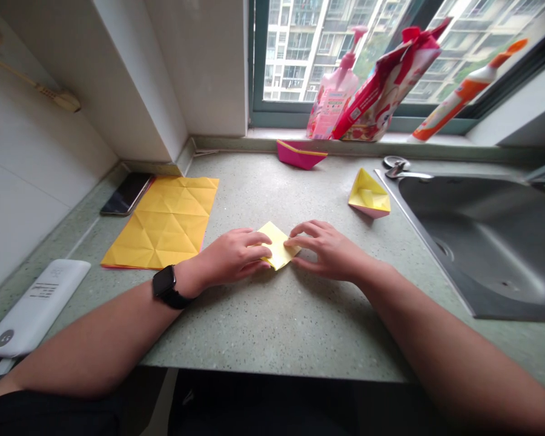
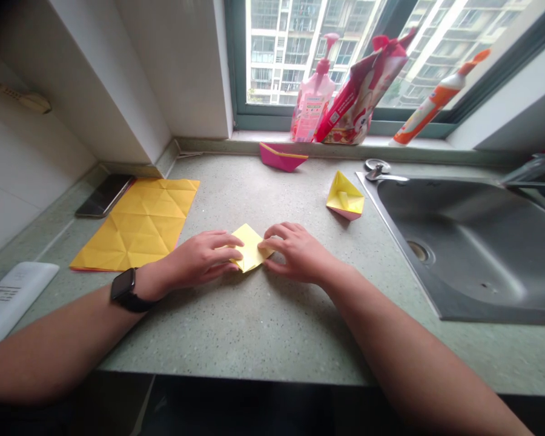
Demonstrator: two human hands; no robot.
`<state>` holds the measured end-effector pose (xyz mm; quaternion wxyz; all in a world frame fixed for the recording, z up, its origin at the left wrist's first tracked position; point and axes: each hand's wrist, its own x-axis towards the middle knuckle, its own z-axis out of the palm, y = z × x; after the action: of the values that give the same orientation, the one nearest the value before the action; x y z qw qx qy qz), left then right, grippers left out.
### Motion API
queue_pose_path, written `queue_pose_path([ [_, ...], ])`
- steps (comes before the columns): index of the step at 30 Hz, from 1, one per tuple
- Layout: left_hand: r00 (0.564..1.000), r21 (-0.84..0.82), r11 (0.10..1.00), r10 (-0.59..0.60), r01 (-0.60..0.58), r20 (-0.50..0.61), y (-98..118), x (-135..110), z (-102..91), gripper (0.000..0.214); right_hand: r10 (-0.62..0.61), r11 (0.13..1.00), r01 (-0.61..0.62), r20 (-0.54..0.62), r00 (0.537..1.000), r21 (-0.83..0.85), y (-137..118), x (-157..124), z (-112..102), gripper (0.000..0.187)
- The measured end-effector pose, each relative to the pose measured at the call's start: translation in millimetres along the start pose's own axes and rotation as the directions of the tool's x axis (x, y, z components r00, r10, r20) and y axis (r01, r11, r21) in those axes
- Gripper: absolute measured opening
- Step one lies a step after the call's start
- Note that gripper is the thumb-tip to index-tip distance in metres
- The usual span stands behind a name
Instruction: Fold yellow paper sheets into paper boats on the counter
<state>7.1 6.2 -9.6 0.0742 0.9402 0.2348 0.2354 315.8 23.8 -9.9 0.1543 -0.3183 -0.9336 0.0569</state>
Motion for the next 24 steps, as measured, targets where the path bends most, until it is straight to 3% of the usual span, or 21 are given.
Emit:
queue_pose_path([
  [7,0.998,-0.074,0.996,-0.041,0.038,-0.037,2,1,-2.6,0.019,-0.060,0.996,0.063,-0.054,0.997,0.070,-6,2,6,0.063],
  [13,0.997,-0.062,0.996,-0.068,0.066,-0.028,3,0,-1.6,0.018,-0.087,0.989,0.096,-0.084,0.993,0.110,-7,6,17,0.028],
  [19,0.999,0.045,0.998,-0.049,0.050,-0.022,4,0,1.9,0.013,-0.096,0.986,0.111,-0.117,0.989,0.127,-7,5,14,0.026],
  [24,0.994,0.073,0.992,-0.109,0.106,0.030,9,-1,1.4,0.012,-0.083,0.988,0.095,-0.103,0.991,0.124,-14,6,11,0.023],
])
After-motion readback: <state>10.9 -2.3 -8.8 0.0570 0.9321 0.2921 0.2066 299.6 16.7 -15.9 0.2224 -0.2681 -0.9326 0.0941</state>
